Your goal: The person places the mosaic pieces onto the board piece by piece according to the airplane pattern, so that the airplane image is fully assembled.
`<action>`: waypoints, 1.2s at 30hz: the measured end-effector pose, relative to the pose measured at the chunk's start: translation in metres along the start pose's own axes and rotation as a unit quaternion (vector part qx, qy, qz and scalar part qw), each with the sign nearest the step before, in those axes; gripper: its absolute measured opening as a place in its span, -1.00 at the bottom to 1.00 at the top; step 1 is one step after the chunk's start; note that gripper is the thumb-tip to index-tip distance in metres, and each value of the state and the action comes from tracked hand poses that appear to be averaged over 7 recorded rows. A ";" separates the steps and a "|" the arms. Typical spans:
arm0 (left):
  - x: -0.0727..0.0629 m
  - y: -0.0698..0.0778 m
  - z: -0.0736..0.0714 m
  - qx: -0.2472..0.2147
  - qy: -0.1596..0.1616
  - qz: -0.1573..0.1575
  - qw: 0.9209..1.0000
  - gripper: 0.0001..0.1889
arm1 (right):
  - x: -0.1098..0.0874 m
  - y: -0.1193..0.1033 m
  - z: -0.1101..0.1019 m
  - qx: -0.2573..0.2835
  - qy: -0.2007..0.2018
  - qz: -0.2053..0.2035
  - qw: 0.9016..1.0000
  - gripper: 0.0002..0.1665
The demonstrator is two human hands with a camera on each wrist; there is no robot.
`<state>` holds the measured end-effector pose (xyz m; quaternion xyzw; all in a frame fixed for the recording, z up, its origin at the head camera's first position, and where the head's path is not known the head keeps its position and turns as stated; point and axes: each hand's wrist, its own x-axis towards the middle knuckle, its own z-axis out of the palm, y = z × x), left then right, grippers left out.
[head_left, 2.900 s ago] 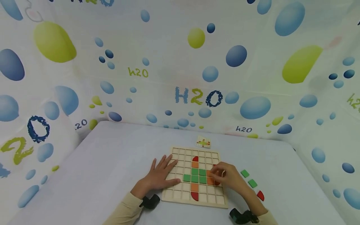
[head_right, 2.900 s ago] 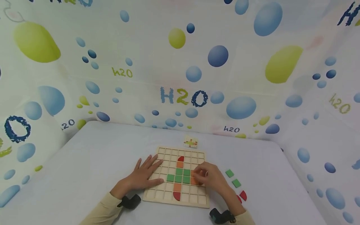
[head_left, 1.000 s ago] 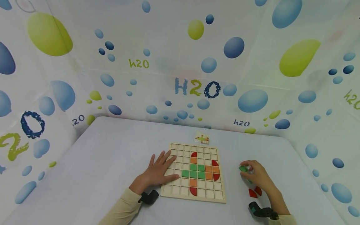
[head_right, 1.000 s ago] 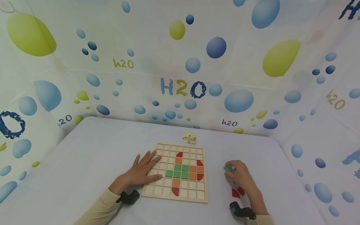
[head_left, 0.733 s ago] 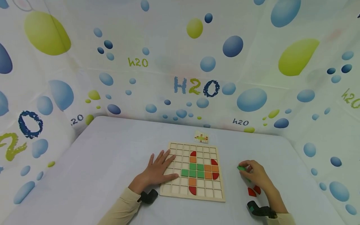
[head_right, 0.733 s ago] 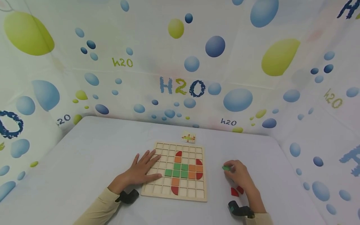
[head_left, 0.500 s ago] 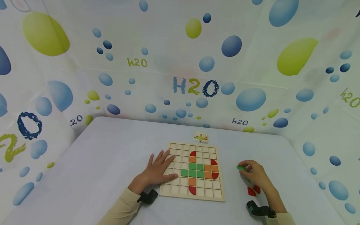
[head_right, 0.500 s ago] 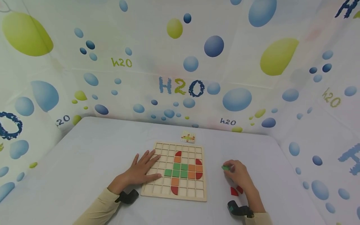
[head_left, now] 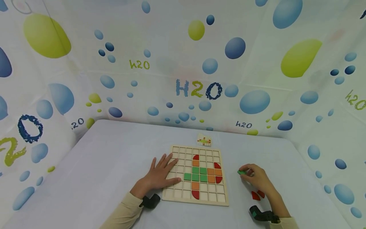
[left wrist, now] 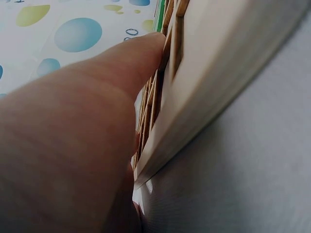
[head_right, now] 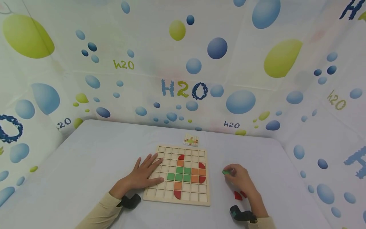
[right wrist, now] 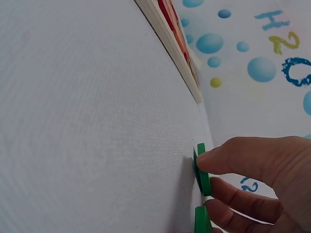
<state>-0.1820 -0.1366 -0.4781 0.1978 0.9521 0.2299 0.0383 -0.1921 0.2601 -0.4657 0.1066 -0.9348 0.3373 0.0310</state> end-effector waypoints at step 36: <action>-0.002 0.000 0.000 -0.021 0.006 0.016 1.000 -0.14 | 0.011 -0.036 0.021 0.017 -0.006 -0.042 0.999 -0.80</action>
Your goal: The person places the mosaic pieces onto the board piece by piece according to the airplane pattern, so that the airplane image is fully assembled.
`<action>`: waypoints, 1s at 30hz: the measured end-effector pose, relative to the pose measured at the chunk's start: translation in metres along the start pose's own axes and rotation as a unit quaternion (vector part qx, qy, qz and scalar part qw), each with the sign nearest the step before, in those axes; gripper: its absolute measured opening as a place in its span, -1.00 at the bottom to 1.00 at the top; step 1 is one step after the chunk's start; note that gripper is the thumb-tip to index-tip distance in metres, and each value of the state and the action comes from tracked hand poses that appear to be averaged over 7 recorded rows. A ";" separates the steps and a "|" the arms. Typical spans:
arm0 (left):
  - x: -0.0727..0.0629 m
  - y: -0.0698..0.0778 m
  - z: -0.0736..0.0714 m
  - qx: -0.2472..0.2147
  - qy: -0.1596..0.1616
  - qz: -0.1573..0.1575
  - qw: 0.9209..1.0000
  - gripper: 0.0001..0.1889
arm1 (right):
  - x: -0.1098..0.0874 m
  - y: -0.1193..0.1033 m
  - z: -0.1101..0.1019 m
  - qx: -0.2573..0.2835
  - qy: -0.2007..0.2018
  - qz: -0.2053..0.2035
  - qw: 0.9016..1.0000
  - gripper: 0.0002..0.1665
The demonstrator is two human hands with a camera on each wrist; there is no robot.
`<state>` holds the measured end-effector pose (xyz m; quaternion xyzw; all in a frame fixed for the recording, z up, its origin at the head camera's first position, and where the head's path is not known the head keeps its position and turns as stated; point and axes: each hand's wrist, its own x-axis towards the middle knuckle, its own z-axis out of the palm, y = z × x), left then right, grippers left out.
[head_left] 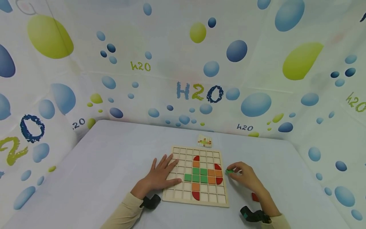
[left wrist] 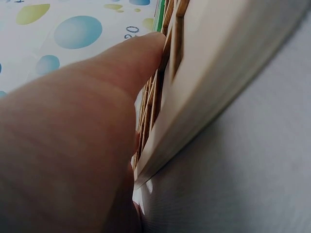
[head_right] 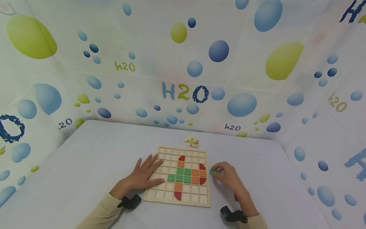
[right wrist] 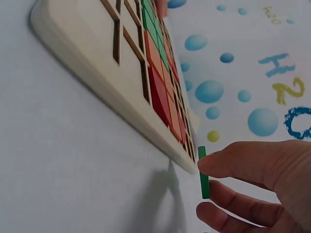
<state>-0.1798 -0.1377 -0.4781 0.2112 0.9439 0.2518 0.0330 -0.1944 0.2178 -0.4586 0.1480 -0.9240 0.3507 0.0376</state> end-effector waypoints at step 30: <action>0.001 -0.002 0.002 0.009 0.005 0.000 1.000 -0.15 | 0.025 -0.044 0.050 0.045 -0.050 -0.207 0.976 -0.85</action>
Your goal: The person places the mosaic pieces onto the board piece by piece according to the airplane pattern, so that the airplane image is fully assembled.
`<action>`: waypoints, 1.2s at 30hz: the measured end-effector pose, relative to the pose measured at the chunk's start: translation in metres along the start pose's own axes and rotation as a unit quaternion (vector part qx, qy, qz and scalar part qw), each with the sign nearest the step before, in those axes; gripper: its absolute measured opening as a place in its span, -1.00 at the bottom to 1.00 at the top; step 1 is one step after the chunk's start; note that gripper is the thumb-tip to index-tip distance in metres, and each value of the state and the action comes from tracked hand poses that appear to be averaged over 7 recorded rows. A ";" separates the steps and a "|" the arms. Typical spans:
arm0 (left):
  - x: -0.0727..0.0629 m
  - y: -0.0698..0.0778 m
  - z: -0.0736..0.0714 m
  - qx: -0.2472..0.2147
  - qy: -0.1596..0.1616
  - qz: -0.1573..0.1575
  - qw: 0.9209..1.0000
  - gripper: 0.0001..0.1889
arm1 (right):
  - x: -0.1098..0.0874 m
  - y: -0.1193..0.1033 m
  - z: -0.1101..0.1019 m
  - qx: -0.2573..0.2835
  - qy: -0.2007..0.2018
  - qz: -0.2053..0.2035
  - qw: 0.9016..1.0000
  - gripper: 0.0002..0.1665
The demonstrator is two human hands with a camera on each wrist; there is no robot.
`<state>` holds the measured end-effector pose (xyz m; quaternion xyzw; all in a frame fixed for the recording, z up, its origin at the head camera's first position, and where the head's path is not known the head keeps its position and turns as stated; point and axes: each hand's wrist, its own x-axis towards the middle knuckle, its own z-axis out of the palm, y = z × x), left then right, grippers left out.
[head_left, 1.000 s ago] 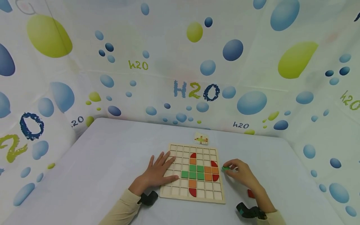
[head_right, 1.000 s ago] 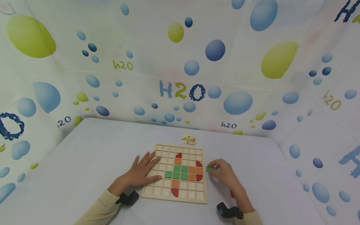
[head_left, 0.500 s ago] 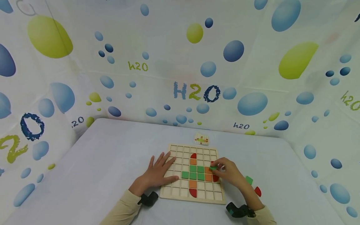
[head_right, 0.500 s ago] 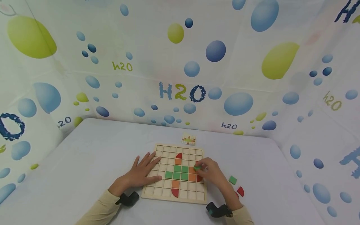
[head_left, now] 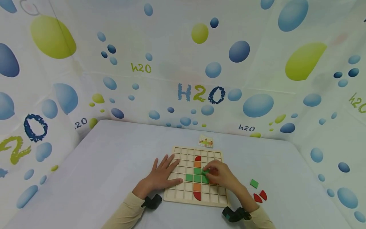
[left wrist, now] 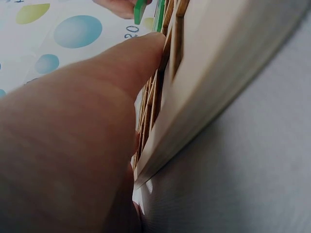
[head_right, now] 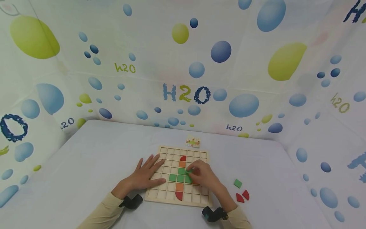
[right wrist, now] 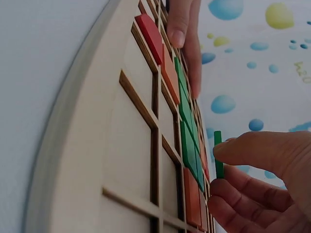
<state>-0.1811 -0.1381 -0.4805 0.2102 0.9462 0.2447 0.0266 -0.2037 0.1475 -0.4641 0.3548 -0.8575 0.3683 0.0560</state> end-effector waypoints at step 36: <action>-0.001 0.000 -0.001 0.005 -0.008 0.001 1.000 -0.14 | 0.034 -0.026 0.037 -0.079 -0.050 0.043 0.995 -0.93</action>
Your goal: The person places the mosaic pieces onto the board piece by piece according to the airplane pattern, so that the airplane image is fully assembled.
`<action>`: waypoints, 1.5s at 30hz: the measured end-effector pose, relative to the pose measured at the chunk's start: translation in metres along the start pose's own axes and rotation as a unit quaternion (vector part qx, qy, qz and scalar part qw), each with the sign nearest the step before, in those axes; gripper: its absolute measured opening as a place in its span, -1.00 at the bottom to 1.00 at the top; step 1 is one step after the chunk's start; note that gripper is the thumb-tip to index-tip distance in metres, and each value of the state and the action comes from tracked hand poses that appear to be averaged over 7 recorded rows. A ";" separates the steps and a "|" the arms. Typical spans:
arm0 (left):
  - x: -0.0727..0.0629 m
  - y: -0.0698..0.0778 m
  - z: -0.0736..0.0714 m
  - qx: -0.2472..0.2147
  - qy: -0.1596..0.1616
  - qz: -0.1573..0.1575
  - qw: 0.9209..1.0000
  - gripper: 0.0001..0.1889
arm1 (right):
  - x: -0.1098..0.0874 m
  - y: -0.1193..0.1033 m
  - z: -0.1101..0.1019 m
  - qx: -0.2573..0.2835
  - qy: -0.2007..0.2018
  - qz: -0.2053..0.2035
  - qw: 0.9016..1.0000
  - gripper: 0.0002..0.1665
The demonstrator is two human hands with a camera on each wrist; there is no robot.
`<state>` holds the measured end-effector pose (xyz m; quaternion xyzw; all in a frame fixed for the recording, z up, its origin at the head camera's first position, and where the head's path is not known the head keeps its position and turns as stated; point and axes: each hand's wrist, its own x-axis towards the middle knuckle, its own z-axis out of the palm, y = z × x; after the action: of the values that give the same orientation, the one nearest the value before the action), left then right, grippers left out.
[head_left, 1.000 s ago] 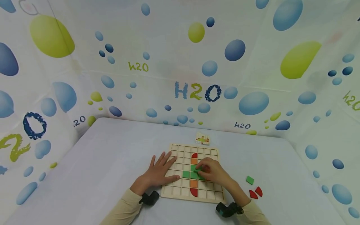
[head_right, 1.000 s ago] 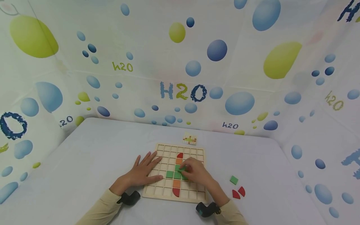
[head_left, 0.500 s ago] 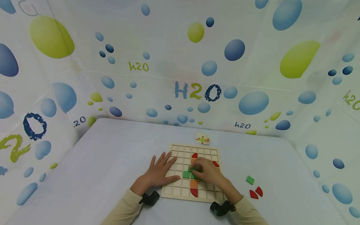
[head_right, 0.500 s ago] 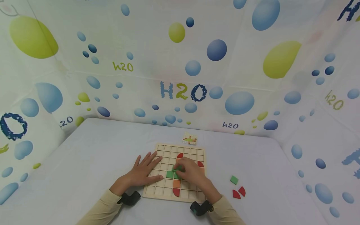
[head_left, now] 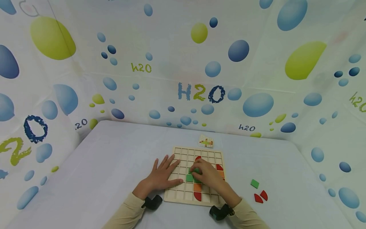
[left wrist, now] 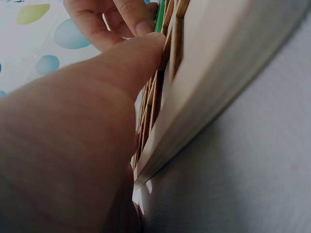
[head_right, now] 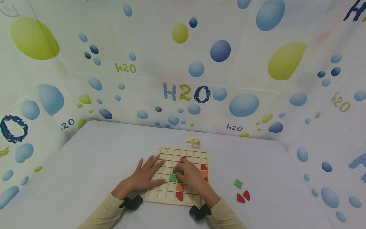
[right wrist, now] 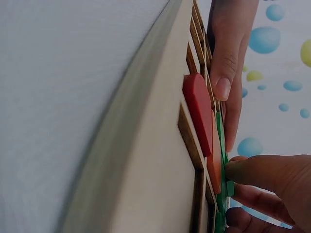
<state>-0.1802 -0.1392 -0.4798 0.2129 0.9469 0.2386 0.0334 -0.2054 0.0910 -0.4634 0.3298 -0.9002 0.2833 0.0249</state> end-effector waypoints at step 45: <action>0.000 0.003 -0.003 -0.005 0.003 -0.001 1.000 -0.15 | -0.019 0.013 -0.013 0.108 0.022 -0.020 0.994 -0.90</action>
<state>-0.1793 -0.1377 -0.4759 0.2112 0.9460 0.2440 0.0320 -0.2008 0.1173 -0.4632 0.3424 -0.8568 0.3853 0.0149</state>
